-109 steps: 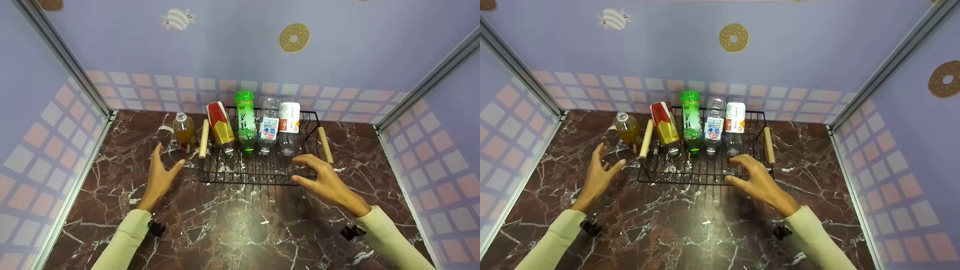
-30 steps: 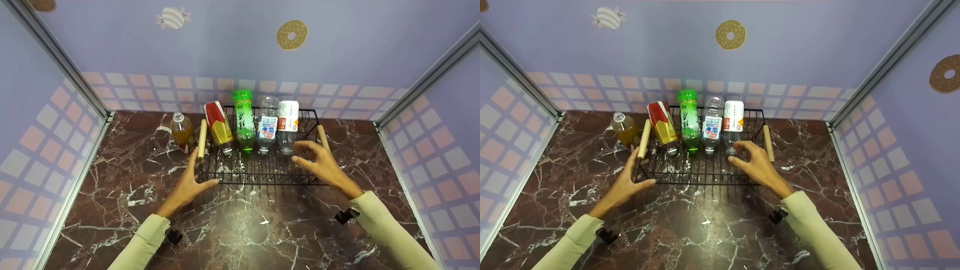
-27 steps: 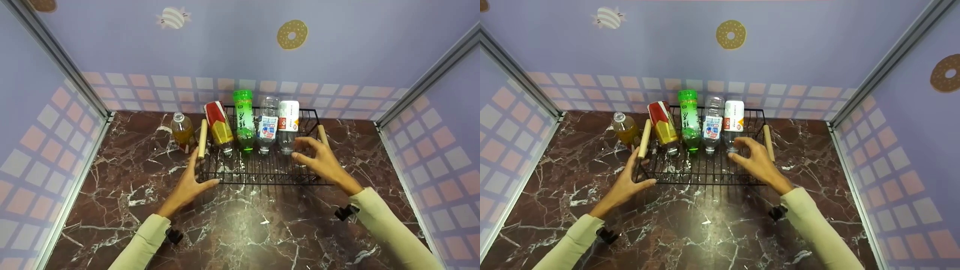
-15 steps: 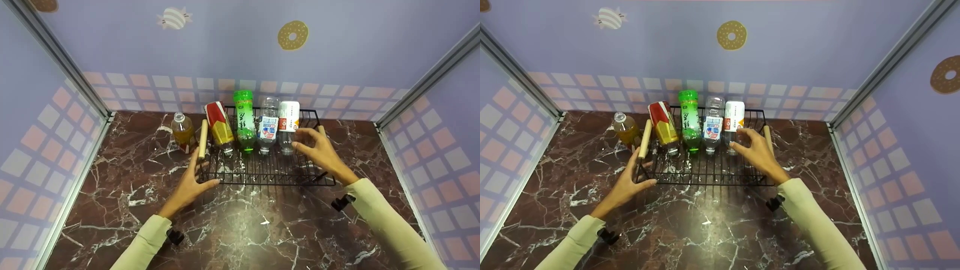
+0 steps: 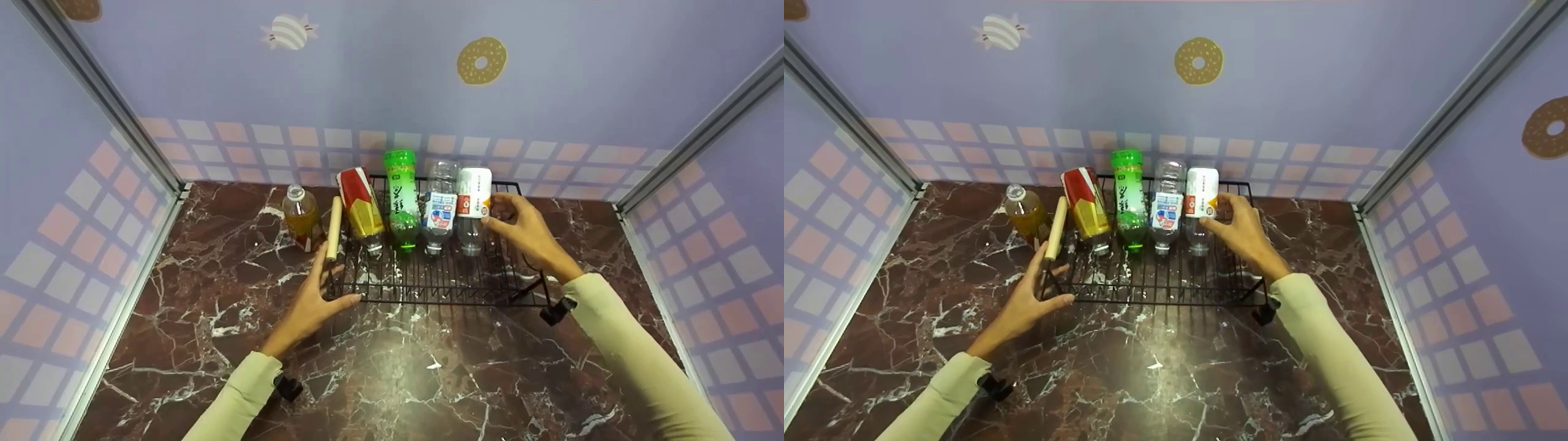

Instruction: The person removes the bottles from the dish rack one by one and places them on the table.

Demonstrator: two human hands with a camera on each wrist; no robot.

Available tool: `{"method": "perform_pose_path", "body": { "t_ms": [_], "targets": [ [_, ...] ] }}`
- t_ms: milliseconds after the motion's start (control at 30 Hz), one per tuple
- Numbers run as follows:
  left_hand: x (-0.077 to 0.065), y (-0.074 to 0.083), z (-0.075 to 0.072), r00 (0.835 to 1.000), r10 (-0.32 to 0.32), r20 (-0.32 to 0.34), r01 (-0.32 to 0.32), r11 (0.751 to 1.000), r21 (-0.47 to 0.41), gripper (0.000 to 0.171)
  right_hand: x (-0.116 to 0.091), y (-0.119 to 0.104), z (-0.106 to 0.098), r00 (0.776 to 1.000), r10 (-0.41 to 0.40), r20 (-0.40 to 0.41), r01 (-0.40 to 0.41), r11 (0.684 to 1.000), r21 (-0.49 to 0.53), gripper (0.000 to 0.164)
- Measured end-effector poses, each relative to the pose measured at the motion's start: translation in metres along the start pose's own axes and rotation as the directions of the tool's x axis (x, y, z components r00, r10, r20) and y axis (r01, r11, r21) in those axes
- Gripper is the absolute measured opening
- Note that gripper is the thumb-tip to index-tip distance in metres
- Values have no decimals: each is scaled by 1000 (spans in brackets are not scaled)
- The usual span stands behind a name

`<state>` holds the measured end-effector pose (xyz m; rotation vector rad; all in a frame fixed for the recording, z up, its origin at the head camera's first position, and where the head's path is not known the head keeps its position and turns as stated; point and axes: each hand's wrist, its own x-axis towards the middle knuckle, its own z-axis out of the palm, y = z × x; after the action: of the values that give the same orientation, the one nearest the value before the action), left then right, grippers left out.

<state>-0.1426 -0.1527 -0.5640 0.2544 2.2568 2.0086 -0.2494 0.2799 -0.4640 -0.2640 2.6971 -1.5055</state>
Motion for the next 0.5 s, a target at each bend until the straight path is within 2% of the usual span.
{"method": "perform_pose_path", "body": {
  "t_ms": [233,500],
  "targets": [
    [-1,0,0,1000,-11,-11,11,1000,0,131,12,9,2,999,34,15,-34,999,5,67],
    [0,0,1,1000,24,-6,-24,1000,-18,128,24,18,4,999,45,25,-45,999,-15,70]
  ]
}}
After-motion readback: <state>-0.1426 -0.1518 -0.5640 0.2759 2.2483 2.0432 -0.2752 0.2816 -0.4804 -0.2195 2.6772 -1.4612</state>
